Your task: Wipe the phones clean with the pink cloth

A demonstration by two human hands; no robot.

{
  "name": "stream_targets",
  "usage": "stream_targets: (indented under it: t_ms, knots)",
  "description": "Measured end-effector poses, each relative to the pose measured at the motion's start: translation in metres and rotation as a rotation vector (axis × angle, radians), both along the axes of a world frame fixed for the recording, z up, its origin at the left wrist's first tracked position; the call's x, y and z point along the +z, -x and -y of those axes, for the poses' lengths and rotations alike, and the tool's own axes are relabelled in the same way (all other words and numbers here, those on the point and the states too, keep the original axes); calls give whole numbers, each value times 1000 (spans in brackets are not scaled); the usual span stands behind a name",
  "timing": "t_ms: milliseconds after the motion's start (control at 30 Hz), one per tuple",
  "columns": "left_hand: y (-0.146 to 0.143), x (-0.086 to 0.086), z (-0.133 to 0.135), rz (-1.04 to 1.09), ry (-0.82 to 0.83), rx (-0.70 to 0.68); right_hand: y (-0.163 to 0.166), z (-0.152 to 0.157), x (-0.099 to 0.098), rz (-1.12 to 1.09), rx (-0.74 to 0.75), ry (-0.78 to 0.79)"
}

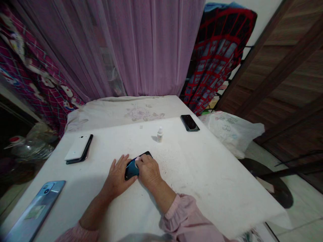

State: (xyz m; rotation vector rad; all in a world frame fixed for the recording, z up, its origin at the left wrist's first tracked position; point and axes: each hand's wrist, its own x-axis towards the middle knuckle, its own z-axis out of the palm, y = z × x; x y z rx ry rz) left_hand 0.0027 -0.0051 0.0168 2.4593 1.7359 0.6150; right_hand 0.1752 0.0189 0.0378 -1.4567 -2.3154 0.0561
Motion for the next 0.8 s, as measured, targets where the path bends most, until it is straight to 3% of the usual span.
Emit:
stream_targets:
  t_ms: [233,367,567,800]
  knots:
    - [0,0,0,7,-5,0,-24,-25,-1,-21,-206,-20]
    - [0,0,0,10,-14,-2,-13,-22,-1,-23,-168,-14]
    - [0,-1,0,12,-16,-6,-8,6,-5,-64,35,-37]
    - [0,-1,0,15,-24,-5,-23,-16,-3,-56,-140,-48]
